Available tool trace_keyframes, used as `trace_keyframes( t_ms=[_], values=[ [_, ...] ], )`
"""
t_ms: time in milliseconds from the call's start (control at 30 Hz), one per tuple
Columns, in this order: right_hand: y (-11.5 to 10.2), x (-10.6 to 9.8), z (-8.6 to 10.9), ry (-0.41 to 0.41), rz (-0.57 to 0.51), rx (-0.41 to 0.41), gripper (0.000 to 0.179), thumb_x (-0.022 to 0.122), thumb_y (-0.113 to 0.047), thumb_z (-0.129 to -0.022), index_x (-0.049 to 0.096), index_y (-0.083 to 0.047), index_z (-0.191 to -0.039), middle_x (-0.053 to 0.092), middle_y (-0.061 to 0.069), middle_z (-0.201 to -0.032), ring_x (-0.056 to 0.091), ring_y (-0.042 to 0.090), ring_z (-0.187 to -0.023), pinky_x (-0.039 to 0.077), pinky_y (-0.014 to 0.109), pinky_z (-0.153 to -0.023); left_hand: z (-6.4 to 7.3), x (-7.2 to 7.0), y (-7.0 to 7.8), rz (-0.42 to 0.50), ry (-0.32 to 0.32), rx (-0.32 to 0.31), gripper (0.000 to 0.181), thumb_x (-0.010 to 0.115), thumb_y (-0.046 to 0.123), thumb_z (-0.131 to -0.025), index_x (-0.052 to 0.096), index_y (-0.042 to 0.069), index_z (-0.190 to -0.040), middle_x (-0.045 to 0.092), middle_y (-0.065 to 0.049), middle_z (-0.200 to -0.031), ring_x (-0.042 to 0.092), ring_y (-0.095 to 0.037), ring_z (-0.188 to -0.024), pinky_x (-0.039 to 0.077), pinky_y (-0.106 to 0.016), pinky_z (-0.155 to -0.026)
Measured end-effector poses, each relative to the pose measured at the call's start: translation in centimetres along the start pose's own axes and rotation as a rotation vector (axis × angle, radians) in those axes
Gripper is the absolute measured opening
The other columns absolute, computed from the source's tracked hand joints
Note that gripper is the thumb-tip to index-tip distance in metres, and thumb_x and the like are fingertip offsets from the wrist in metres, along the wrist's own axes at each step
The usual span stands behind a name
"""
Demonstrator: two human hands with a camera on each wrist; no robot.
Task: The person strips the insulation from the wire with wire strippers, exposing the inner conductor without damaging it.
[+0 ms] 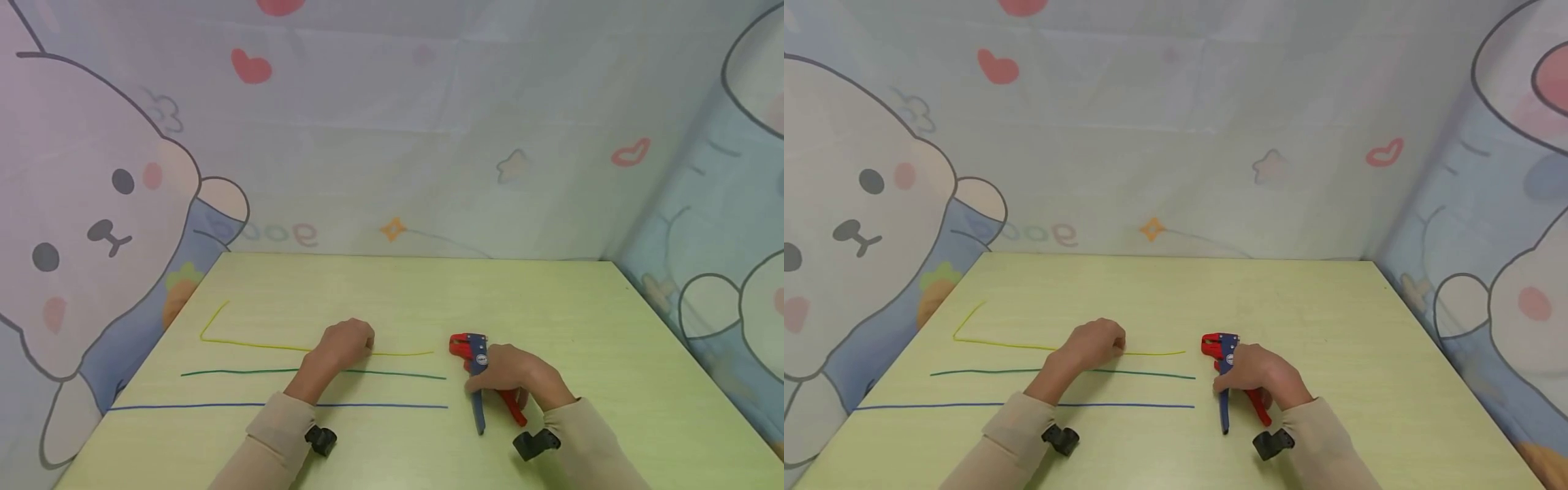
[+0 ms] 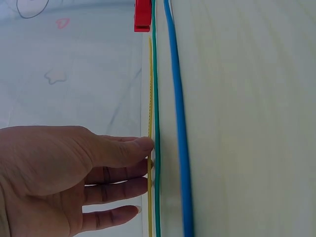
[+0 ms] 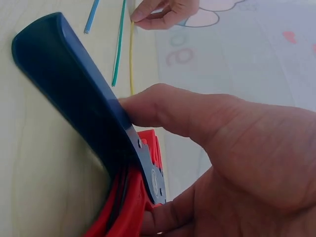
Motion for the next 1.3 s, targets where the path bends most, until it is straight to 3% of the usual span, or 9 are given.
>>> trace_keyframes(
  t_ms=[200,367,533,700,867,1067,1167,1300],
  values=[
    [0.4,-0.2,-0.4,0.046,0.020,-0.008,0.033,0.072,-0.034,-0.079,0.057,-0.004,-0.080,0.052,0.004,-0.066,0.052,0.017,-0.054,0.046,0.031,-0.046,-0.1,0.0,0.1,-0.030,0.004,-0.005,0.020,0.067,0.002,-0.093,0.067,0.013,-0.076,0.060,0.003,-0.077,0.047,-0.012,-0.064,0.043,-0.031,-0.057],
    [0.8,-0.4,-0.8,0.060,-0.004,-0.028,0.030,0.068,-0.032,-0.079,0.057,-0.005,-0.079,0.050,0.002,-0.066,0.046,0.016,-0.057,0.036,0.028,-0.048,0.0,-0.2,0.2,-0.060,0.013,-0.008,0.023,0.060,0.001,-0.096,0.063,0.012,-0.076,0.057,0.002,-0.075,0.043,-0.013,-0.063,0.038,-0.030,-0.056],
    [0.9,-0.8,-1.5,0.094,-0.061,-0.051,0.029,0.069,-0.030,-0.079,0.057,-0.004,-0.080,0.051,0.003,-0.065,0.047,0.017,-0.054,0.033,0.027,-0.049,0.5,-0.8,0.3,-0.076,0.018,-0.006,0.012,0.066,0.005,-0.096,0.064,0.010,-0.085,0.062,0.001,-0.080,0.050,-0.013,-0.066,0.047,-0.033,-0.061],
    [1.7,-1.3,-2.5,0.125,-0.245,-0.061,0.035,0.074,-0.024,-0.077,0.052,0.000,-0.091,0.058,0.009,-0.073,0.055,0.018,-0.057,0.044,0.027,-0.051,0.6,-1.4,0.1,-0.094,0.048,-0.005,0.011,0.070,0.007,-0.094,0.063,0.010,-0.086,0.061,0.001,-0.078,0.049,-0.013,-0.064,0.048,-0.033,-0.061],
    [2.6,-1.9,-3.2,0.121,-0.470,-0.086,0.047,0.078,-0.021,-0.078,0.051,0.005,-0.106,0.062,0.014,-0.085,0.065,0.021,-0.067,0.057,0.033,-0.064,0.2,-1.9,0.6,-0.109,0.080,0.036,0.011,0.070,0.007,-0.094,0.062,0.009,-0.086,0.060,0.001,-0.077,0.048,-0.012,-0.063,0.046,-0.032,-0.061],
    [2.9,-1.7,-3.9,0.008,-0.751,-0.173,0.045,0.077,-0.017,-0.084,0.056,0.008,-0.114,0.071,0.017,-0.090,0.071,0.026,-0.075,0.058,0.039,-0.074,-0.1,-2.1,0.3,-0.050,0.060,-0.016,0.009,0.067,0.006,-0.096,0.062,0.009,-0.089,0.057,0.001,-0.077,0.046,-0.014,-0.063,0.043,-0.031,-0.058],
    [2.9,-1.2,-4.2,-0.069,-0.852,-0.227,0.041,0.074,-0.016,-0.088,0.059,0.011,-0.114,0.073,0.018,-0.092,0.072,0.026,-0.079,0.058,0.039,-0.078,0.0,-2.1,0.2,-0.021,0.052,-0.016,0.012,0.065,0.005,-0.097,0.059,0.009,-0.087,0.053,0.001,-0.075,0.044,-0.014,-0.063,0.039,-0.029,-0.057],
    [2.3,-0.7,-4.3,-0.176,-0.990,-0.309,0.045,0.072,-0.014,-0.092,0.053,0.016,-0.120,0.073,0.022,-0.099,0.073,0.032,-0.088,0.057,0.044,-0.084,0.2,-2.5,0.4,0.012,0.063,0.003,0.013,0.061,0.004,-0.099,0.058,0.009,-0.087,0.053,-0.001,-0.076,0.043,-0.014,-0.062,0.036,-0.029,-0.057]
  ],
)
Point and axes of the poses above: each hand's wrist, its own z-axis away from the middle knuckle, its own x-axis out of the palm, y = z × x, the point moved 9 cm from there along -z, towards the middle knuckle
